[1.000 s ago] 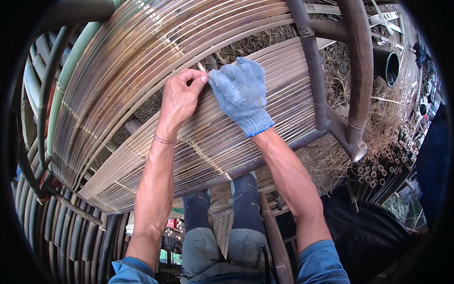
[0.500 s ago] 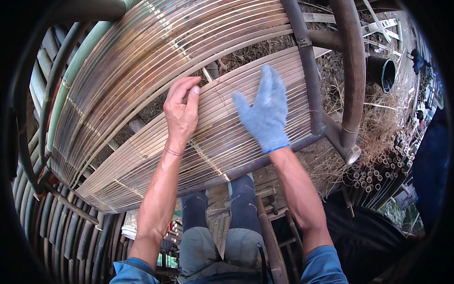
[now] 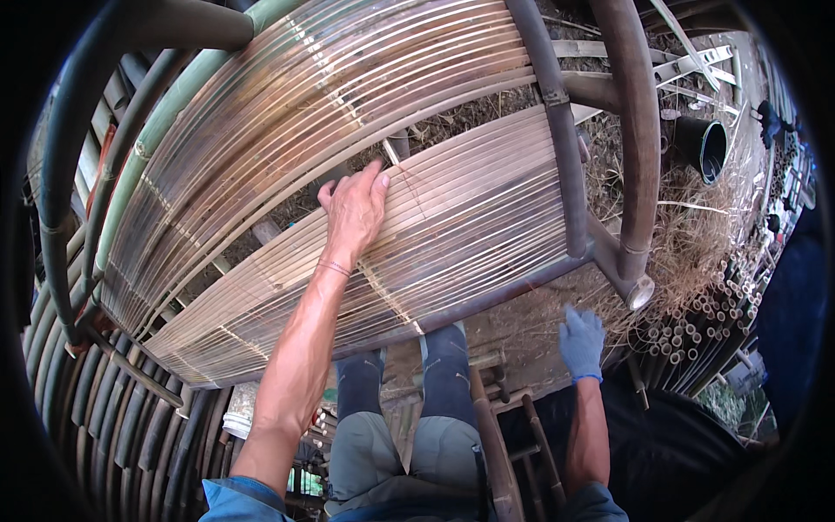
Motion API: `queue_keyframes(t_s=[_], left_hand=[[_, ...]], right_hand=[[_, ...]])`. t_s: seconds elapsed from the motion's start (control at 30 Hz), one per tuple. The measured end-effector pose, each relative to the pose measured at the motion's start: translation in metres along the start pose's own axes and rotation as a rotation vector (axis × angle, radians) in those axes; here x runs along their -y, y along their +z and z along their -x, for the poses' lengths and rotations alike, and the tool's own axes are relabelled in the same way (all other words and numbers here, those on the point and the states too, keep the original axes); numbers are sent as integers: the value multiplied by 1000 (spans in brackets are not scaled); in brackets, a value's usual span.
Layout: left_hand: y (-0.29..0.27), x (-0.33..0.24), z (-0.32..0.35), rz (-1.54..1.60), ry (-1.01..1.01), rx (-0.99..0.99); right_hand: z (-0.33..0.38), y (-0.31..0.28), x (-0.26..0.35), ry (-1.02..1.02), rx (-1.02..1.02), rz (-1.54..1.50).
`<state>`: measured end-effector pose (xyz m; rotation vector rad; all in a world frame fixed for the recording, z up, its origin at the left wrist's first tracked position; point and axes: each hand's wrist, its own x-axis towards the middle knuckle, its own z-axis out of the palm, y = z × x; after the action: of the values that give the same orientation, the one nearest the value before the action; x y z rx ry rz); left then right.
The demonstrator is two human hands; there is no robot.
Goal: The person weaves a bamboo mat by hand, interlacing thin bamboo strips through a frame. They use a knife to trim excess material and a wooden stick to press the weave tight.
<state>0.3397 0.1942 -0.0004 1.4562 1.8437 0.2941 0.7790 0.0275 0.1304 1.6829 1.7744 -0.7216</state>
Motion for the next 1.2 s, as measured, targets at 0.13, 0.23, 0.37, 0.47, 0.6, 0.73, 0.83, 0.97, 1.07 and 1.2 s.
queue_keyframes(t_s=[0.13, 0.23, 0.37, 0.47, 0.6, 0.73, 0.83, 0.97, 1.07, 1.2], left_hand=[[3, -1, 2, 34, 12, -14], [1, -1, 2, 19, 24, -10], [4, -7, 2, -23, -1, 34], [1, -6, 3, -46, -29, 38], [-7, -10, 5, -79, -3, 74], [-1, -1, 9, -80, 66, -4], [0, -3, 8, -77, 69, 34], [0, -7, 4, -154, 62, 81], [4, -1, 7, -152, 58, 44], [3, 1, 12, -122, 148, -72]], right_hand=[[-94, -79, 145, -45, -524, -181], [-158, -90, 227, -243, -721, -243], [-206, -62, 265, -175, -681, -108], [-201, -60, 266, -264, -611, -299], [-193, -69, 227, -201, 102, -774], [-175, -138, 234, -146, 374, -850], [-180, -174, 234, -43, 250, -700], [-219, -115, 175, -529, -336, -399], [-216, -111, 203, -43, -51, -994], [-200, -105, 254, -81, -439, -550]])
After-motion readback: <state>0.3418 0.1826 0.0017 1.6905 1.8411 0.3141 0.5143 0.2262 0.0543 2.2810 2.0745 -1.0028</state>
